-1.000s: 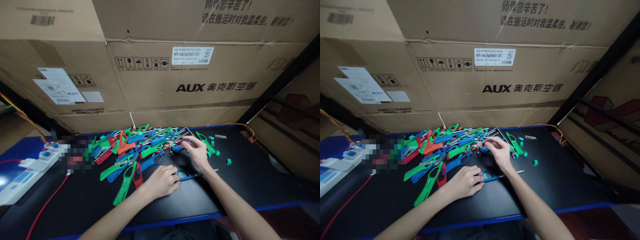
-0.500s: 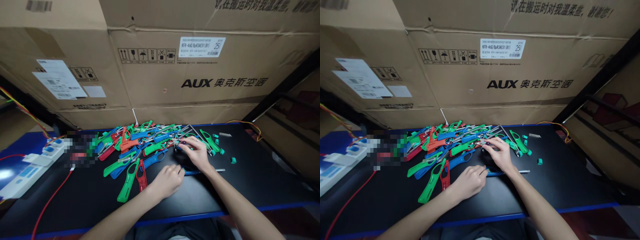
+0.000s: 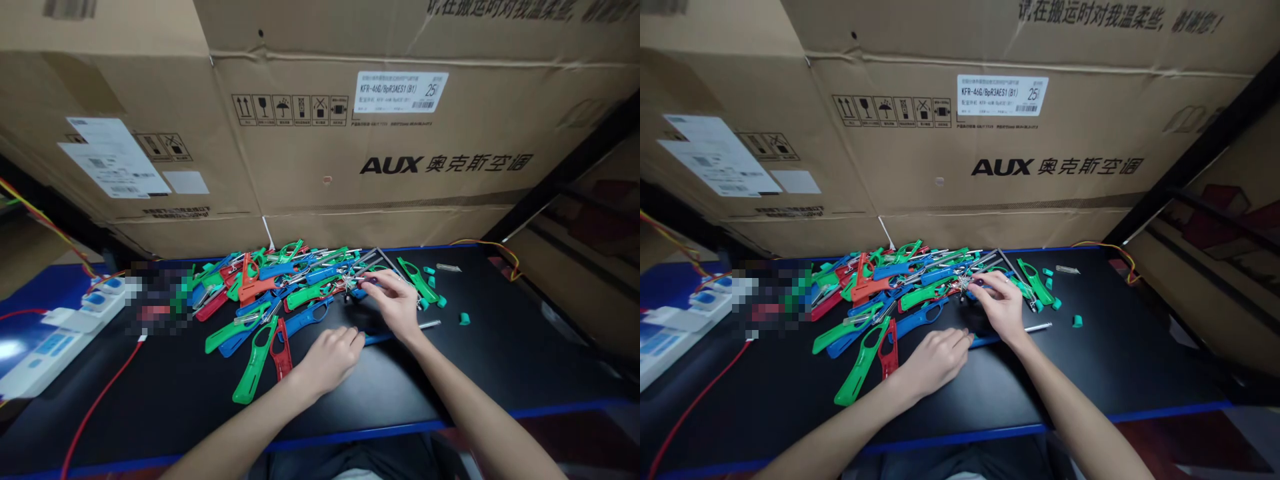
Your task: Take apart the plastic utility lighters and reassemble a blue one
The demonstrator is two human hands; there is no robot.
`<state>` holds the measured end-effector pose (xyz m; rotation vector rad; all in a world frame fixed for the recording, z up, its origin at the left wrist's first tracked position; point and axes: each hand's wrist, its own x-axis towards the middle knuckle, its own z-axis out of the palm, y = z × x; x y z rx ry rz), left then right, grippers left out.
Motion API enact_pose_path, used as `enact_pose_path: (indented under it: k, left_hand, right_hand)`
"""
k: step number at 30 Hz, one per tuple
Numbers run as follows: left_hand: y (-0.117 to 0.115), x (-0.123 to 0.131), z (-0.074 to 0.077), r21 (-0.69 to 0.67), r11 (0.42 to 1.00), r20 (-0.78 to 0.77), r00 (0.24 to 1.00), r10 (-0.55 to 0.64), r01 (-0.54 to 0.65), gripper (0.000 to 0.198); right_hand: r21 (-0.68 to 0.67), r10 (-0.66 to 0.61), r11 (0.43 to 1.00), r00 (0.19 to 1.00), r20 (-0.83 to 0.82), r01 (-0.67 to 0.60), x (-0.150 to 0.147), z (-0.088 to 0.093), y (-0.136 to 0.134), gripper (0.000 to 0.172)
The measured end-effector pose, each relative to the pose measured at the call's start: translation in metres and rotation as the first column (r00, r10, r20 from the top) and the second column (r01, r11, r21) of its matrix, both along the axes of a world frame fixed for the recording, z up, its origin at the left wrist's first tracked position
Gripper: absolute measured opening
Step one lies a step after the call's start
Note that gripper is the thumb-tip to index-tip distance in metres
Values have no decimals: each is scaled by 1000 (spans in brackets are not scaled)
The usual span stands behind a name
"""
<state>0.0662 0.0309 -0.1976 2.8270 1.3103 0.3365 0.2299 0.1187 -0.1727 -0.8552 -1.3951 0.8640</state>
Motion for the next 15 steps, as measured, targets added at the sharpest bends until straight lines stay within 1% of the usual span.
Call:
enact_pose_path:
  k: [2, 3, 4, 5, 6, 7, 8, 9, 10, 11, 12, 13, 14, 15]
  left_hand:
    - [2, -3, -2, -41, 999, 106, 994, 7, -3, 24]
    - [4, -4, -1, -83, 996, 185, 982, 30, -14, 25]
    - [6, -6, 0, -143, 989, 280, 957, 69, -30, 25]
    - [8, -7, 2, -221, 974, 380, 915, 132, -48, 25]
    - [11, -8, 4, -322, 945, 474, 854, 215, -59, 24]
    - [14, -10, 8, -437, 898, 552, 772, 315, -54, 22]
    - [17, -11, 11, -556, 831, 604, 674, 425, -26, 18]
    - [21, -12, 15, -664, 747, 627, 565, 536, 28, 15]
    - [25, -13, 18, -742, 663, 628, 446, 638, 95, 18]
    - [29, -14, 21, -788, 594, 611, 322, 723, 163, 25]
    - [32, -15, 24, -808, 546, 586, 204, 784, 221, 34]
    - [34, -16, 26, -813, 520, 560, 105, 822, 261, 42]
    - [36, -17, 28, -812, 512, 540, 30, 841, 282, 49]
    - [38, -18, 30, -807, 514, 532, -20, 846, 290, 53]
  right_hand:
    - [33, -34, 999, 998, -51, 36, 5, 7, 0, 17]
    - [52, -58, 997, 996, -73, 61, 9, 11, 1, 16]
    - [67, -83, 994, 992, -97, 89, 13, 16, 1, 16]
    - [74, -106, 991, 986, -126, 116, 17, 20, 2, 16]
    - [73, -126, 988, 978, -164, 140, 21, 26, 3, 17]
    - [69, -140, 985, 967, -212, 158, 26, 31, 3, 18]
    - [68, -145, 983, 952, -270, 169, 29, 37, 3, 19]
    - [73, -142, 982, 933, -330, 176, 33, 43, 2, 20]
    - [81, -135, 980, 912, -387, 180, 36, 48, 1, 21]
    - [90, -122, 980, 894, -432, 177, 38, 53, -1, 22]
    - [96, -105, 981, 879, -466, 168, 40, 57, -2, 23]
    - [95, -85, 984, 868, -489, 150, 41, 60, -4, 24]
    - [89, -63, 988, 863, -502, 123, 41, 61, -7, 24]
    - [80, -37, 993, 860, -508, 90, 41, 61, -9, 23]
